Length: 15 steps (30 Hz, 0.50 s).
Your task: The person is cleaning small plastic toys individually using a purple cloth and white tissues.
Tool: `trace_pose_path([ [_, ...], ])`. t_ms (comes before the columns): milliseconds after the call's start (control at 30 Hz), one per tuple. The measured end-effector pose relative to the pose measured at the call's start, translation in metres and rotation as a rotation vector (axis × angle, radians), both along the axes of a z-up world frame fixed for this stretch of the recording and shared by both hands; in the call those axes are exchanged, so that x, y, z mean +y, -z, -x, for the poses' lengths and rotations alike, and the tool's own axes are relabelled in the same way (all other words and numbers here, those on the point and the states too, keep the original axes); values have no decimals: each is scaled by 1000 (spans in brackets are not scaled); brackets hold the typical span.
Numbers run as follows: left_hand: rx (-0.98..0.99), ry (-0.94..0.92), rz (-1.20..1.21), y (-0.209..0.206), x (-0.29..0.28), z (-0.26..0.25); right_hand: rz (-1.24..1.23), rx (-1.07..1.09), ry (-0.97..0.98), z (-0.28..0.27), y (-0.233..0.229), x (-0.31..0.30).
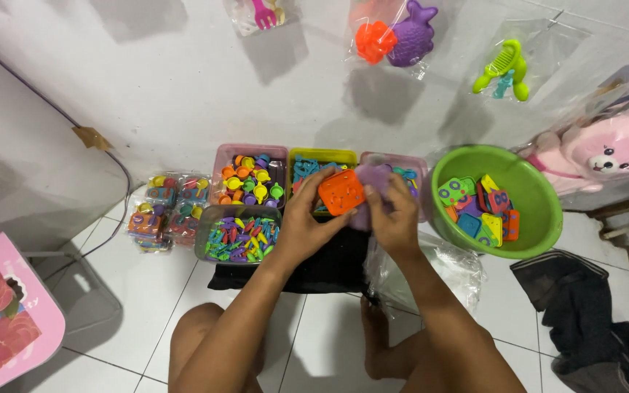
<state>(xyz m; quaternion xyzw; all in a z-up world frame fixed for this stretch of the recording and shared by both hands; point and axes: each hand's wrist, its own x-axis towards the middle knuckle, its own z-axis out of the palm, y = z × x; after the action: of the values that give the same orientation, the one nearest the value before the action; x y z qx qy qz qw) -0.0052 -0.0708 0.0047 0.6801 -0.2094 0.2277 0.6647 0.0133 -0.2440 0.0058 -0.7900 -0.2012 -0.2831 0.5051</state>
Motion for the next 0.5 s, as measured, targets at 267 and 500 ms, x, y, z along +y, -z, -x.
trace_pose_path([
  [267, 8, 2, -100, -1, 0, 7, 36, 115, -185, -11, 33, 1],
  [500, 104, 53, -151, 1, 6, 4, -56, 193, -307, -2, 15, 5],
])
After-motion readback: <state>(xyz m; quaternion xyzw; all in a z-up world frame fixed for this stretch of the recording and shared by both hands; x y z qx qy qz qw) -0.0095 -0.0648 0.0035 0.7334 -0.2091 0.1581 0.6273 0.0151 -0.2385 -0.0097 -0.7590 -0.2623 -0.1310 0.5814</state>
